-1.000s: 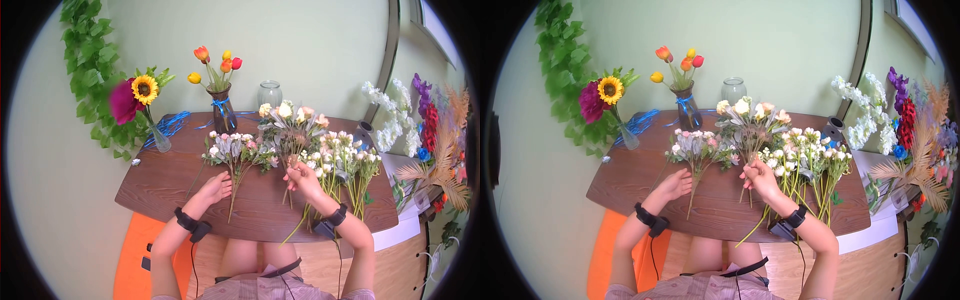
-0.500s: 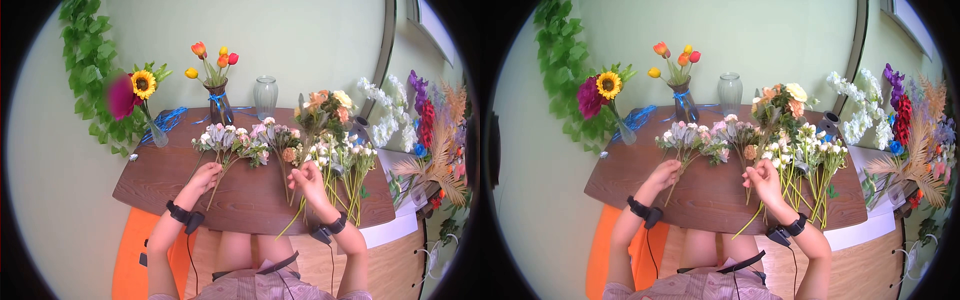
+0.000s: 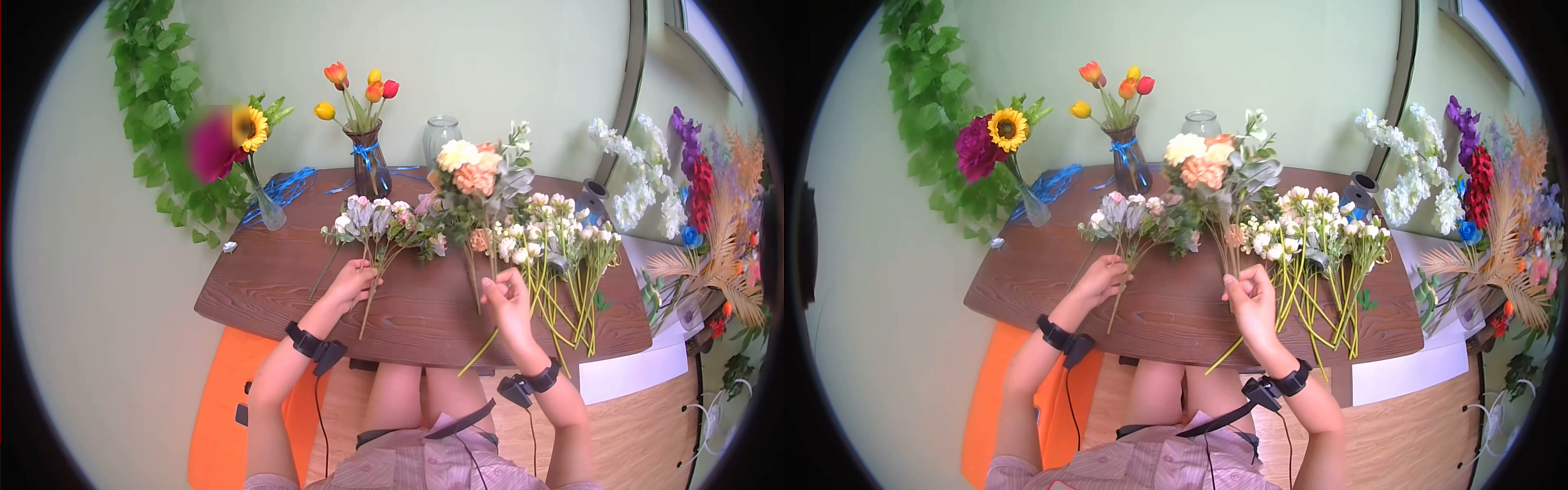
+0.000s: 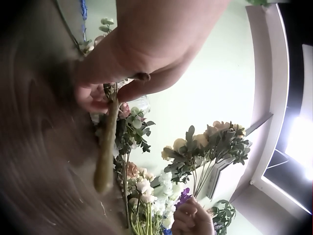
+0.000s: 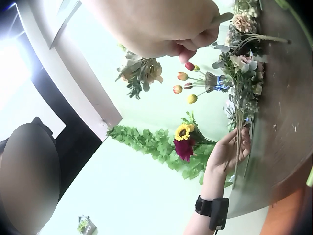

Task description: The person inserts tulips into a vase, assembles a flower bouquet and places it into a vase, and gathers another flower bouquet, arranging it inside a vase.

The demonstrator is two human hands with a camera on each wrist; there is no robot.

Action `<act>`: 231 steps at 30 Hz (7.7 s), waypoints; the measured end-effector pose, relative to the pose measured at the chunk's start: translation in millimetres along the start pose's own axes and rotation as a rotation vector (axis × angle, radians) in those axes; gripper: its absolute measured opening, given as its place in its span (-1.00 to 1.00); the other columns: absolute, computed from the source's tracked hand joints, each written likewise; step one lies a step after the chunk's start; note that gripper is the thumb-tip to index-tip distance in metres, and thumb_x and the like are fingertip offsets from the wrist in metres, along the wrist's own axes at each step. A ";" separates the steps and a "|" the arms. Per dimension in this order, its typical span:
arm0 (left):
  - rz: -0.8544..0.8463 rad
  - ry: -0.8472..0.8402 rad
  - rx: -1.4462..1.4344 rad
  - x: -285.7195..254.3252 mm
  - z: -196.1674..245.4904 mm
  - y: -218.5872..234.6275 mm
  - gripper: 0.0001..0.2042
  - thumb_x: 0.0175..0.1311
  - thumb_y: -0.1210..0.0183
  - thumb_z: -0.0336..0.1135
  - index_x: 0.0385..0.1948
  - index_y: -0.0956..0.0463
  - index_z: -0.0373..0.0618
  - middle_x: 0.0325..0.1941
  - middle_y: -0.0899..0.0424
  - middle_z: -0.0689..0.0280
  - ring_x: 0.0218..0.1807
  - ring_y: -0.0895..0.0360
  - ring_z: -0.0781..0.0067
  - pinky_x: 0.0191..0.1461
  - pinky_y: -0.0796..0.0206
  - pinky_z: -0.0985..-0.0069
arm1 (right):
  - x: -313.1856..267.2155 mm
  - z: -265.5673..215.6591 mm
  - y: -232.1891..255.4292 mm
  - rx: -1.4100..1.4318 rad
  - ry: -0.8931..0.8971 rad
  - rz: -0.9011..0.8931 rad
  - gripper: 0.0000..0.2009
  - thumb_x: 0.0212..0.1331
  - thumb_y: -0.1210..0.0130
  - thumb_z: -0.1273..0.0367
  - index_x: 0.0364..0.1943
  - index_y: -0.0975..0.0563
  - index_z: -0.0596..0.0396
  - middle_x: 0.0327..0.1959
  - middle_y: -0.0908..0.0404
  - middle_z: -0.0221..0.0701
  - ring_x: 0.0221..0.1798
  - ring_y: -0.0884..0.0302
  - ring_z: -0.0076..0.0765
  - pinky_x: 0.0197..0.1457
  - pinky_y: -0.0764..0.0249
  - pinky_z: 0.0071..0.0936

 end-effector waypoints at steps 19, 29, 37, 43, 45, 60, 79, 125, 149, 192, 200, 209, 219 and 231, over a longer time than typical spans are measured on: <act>0.403 -0.224 0.392 -20.6 16.3 78.0 -0.45 -0.13 -0.29 -0.37 -0.24 -0.03 -0.29 -0.25 -0.43 0.15 -0.37 -0.45 0.50 -0.45 -0.34 0.66 | 0.6 -8.4 8.1 0.046 -0.051 0.140 -0.79 0.26 0.21 0.27 -0.38 -0.45 0.02 -0.80 -0.11 -0.65 -0.75 0.05 -0.77 -0.70 0.16 -0.75; 0.517 -0.199 0.544 -20.6 20.3 121.9 -0.37 -0.04 -0.23 -0.06 -0.16 -0.08 -0.38 -0.36 -0.42 0.20 -0.52 -0.43 0.54 -0.63 -0.22 0.63 | 18.7 -28.9 24.0 0.073 0.016 0.163 -0.81 0.24 0.21 0.33 -0.35 -0.45 0.04 -0.76 -0.11 -0.66 -0.74 0.11 -0.77 -0.70 0.19 -0.75; 0.402 -0.060 0.523 -9.4 13.3 143.2 -0.60 0.11 -0.04 -0.21 -0.19 -0.13 -0.33 -0.45 -0.43 0.22 -0.55 -0.43 0.45 -0.46 -0.31 0.56 | 34.5 -41.7 46.4 0.190 -0.022 0.157 -0.84 0.24 0.24 0.33 -0.37 -0.38 0.02 -0.78 -0.04 -0.68 -0.79 0.17 -0.77 -0.76 0.23 -0.72; 0.421 -0.252 0.627 -34.6 29.3 139.5 -0.45 0.07 -0.12 -0.20 -0.01 -0.09 -0.35 -0.04 -0.32 0.04 -0.10 -0.39 0.29 0.00 -0.23 0.45 | 49.2 -21.7 30.3 0.267 -0.121 0.063 -0.84 0.27 0.27 0.33 -0.32 -0.36 0.04 -0.78 -0.06 -0.65 -0.79 0.15 -0.75 -0.75 0.22 -0.72; 0.443 -0.262 0.592 -41.4 23.2 141.4 -0.46 0.05 -0.13 -0.21 -0.01 -0.10 -0.32 0.00 -0.26 0.03 -0.05 -0.34 0.24 0.04 -0.19 0.41 | 55.2 -12.4 8.8 0.308 -0.173 -0.013 -0.84 0.28 0.28 0.34 -0.28 -0.34 0.06 -0.76 -0.09 -0.62 -0.78 0.12 -0.73 -0.75 0.20 -0.72; 0.051 -0.411 0.457 -53.3 61.4 -16.7 -0.56 0.13 -0.07 -0.33 0.03 -0.13 -0.13 0.13 -0.20 0.14 0.22 -0.09 0.19 0.21 0.02 0.33 | 80.3 95.8 -30.1 -0.104 -0.394 -0.054 -0.51 0.04 0.09 0.42 0.11 -0.18 0.33 0.02 -0.33 -0.16 0.06 -0.27 -0.29 0.10 -0.19 -0.44; -0.441 0.004 -0.391 23.9 43.8 -148.2 -0.77 0.13 -0.04 -0.36 -0.15 -0.39 -0.02 -0.14 -0.50 0.40 -0.13 -0.38 0.57 -0.11 -0.19 0.58 | 59.0 -2.8 134.5 -0.864 -0.011 0.070 -0.49 -0.14 -0.23 0.24 -0.22 -0.26 0.29 -0.39 -0.36 -0.29 -0.32 -0.31 -0.39 -0.23 -0.32 -0.50; -0.393 0.094 -0.623 52.6 5.2 -125.4 -0.91 0.12 -0.02 -0.35 -0.33 -0.37 0.00 -0.38 -0.48 0.48 -0.37 -0.39 0.63 -0.33 -0.18 0.64 | 104.4 38.8 148.9 -0.637 -0.201 0.194 -0.72 0.27 0.30 0.31 -0.05 -0.27 0.20 -0.29 -0.42 -0.29 -0.54 -0.39 -0.47 -0.62 -0.39 -0.58; -0.303 0.072 -0.600 49.3 5.2 -118.8 -0.91 0.10 0.03 -0.38 -0.36 -0.39 0.01 -0.38 -0.49 0.49 -0.41 -0.36 0.69 -0.34 -0.13 0.68 | 82.9 -0.4 62.2 -1.051 0.120 -0.081 -0.74 -0.02 -0.09 0.30 -0.35 -0.47 0.26 -0.49 -0.51 -0.17 -0.38 -0.49 -0.12 -0.28 -0.38 -0.32; -0.730 -0.354 -0.691 20.5 60.3 -130.6 -0.35 0.04 -0.12 0.04 0.04 -0.22 -0.34 0.12 -0.32 0.05 0.21 -0.22 0.15 0.27 -0.01 0.24 | 49.8 20.4 -85.7 -0.422 -0.123 -0.462 -0.80 0.21 0.13 0.36 -0.48 -0.42 0.17 -0.74 -0.46 -0.43 -0.72 -0.36 -0.60 -0.64 -0.27 -0.62; -0.683 -0.349 -0.609 28.4 58.6 -122.5 -0.35 0.11 -0.07 0.02 0.13 -0.10 -0.23 0.07 -0.36 0.06 0.11 -0.33 0.10 0.20 -0.12 0.19 | 48.1 23.3 -86.5 -0.506 -0.129 -0.489 -0.79 0.21 0.13 0.37 -0.50 -0.42 0.19 -0.77 -0.44 -0.43 -0.75 -0.32 -0.62 -0.67 -0.23 -0.62; -0.574 -0.270 -0.448 27.0 53.8 -120.4 -0.53 0.23 0.00 -0.16 0.08 -0.18 -0.28 0.05 -0.40 0.12 0.05 -0.40 0.24 0.08 -0.26 0.36 | 49.0 33.6 -78.5 -0.506 -0.194 -0.554 -0.78 0.24 0.16 0.34 -0.44 -0.43 0.19 -0.72 -0.46 -0.43 -0.71 -0.34 -0.62 -0.64 -0.26 -0.66; -0.737 -0.162 -0.248 11.9 47.7 -146.9 -0.49 0.26 0.06 -0.12 0.19 -0.08 -0.14 0.04 -0.38 0.24 0.08 -0.36 0.38 0.12 -0.22 0.39 | 65.9 4.5 -77.8 -0.083 -0.142 -0.421 -0.74 0.31 0.29 0.26 -0.31 -0.38 0.13 -0.54 -0.54 -0.37 -0.60 -0.36 -0.59 -0.48 -0.31 -0.69; -0.778 -0.332 -0.183 6.1 60.1 -149.3 -0.58 0.32 0.20 -0.08 0.00 -0.29 -0.25 -0.20 -0.47 0.24 -0.42 -0.35 0.63 -0.36 -0.28 0.63 | 56.9 26.2 -105.0 -0.197 -0.076 -0.555 -0.72 0.30 0.29 0.34 -0.28 -0.45 0.22 -0.44 -0.57 -0.37 -0.38 -0.46 -0.56 -0.31 -0.35 -0.63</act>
Point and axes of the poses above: each hand's wrist, its own x-axis towards the middle knuckle, its own y-axis out of the back of the hand, z = x × y, the point moved 10 cm from there along x, towards the middle knuckle
